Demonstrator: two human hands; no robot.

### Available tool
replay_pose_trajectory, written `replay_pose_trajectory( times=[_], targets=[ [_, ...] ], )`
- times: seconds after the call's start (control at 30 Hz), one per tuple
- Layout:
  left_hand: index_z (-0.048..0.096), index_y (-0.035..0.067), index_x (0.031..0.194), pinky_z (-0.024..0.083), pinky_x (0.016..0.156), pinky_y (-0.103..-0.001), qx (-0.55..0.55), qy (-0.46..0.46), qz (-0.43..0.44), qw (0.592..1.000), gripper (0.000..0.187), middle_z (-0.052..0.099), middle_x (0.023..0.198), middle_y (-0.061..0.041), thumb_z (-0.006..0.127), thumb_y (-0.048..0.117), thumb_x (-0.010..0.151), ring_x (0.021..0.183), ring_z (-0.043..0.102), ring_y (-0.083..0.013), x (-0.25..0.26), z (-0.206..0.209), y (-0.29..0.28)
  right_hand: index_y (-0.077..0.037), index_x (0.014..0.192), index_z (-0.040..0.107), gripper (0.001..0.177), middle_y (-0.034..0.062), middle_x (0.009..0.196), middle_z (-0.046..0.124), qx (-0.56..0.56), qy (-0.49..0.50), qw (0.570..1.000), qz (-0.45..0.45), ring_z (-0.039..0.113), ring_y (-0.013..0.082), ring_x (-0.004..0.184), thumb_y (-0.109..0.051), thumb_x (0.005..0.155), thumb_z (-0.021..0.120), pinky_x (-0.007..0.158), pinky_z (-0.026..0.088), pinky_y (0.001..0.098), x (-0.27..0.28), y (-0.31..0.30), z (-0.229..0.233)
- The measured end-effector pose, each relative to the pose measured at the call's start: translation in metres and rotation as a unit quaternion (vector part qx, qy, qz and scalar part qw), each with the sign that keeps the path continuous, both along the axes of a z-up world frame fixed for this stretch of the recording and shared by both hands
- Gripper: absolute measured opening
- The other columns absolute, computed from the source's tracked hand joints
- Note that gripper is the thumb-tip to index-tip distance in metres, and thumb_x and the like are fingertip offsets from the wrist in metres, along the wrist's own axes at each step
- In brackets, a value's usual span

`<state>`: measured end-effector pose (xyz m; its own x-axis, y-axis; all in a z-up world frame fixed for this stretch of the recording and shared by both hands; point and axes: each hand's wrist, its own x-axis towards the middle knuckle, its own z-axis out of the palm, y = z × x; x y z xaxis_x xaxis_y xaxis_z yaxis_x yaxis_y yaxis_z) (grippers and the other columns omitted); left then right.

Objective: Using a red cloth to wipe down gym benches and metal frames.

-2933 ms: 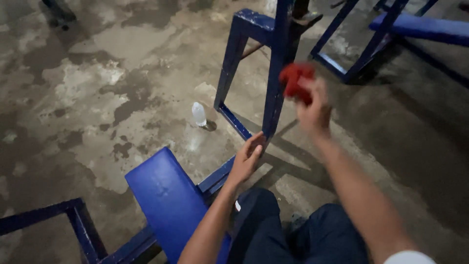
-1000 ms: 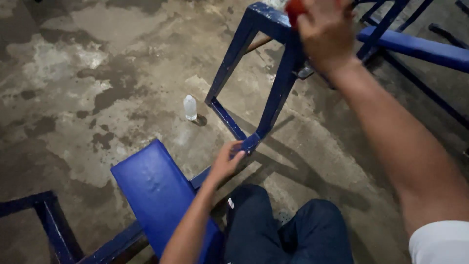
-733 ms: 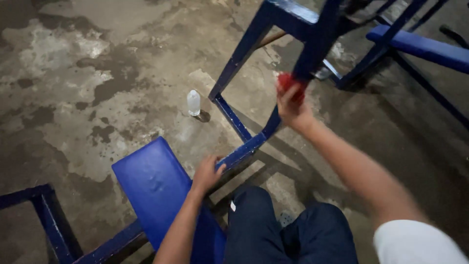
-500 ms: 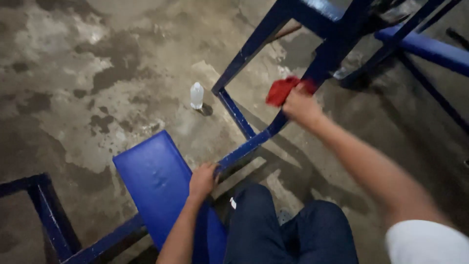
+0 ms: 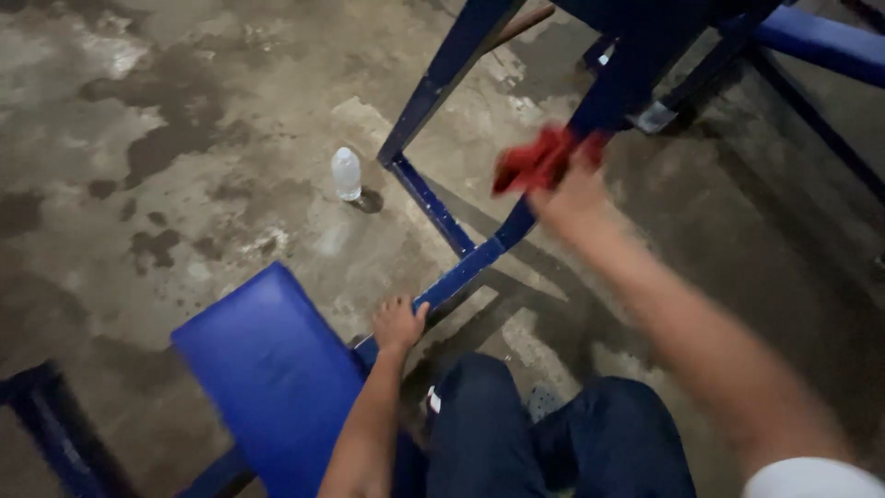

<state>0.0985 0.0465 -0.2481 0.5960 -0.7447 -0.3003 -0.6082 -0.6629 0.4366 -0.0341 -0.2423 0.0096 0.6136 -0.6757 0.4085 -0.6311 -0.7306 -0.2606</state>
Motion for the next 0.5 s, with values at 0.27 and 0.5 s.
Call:
replay_pose_trajectory(
  times=[0.27,0.5],
  targets=[
    [0.074,0.013,0.117,0.047,0.103,-0.048,0.086,0.012,-0.006,0.996,0.073,0.067,0.127,-0.015,0.052,0.077,0.088,0.122,0.06,-0.0343,0.025,0.055,0.008,-0.008,0.103,0.066,0.019,0.016,0.102,0.069,-0.086,0.316,0.929,0.17,0.062,0.0392,0.105,-0.012,0.088,0.054,0.097,0.046,0.052,-0.009,0.005,-0.052],
    [0.076,0.012,0.111,0.046,0.105,-0.046,0.042,-0.02,0.007,0.999,0.069,0.069,0.121,-0.013,0.055,0.074,0.087,0.121,0.059,-0.0337,0.021,0.063,0.007,-0.014,0.129,0.058,0.02,0.0174,0.097,0.066,0.222,0.087,0.966,-0.098,0.067,0.0327,0.078,-0.016,0.11,0.052,0.069,0.057,0.0478,-0.008,0.056,0.198]
  ],
)
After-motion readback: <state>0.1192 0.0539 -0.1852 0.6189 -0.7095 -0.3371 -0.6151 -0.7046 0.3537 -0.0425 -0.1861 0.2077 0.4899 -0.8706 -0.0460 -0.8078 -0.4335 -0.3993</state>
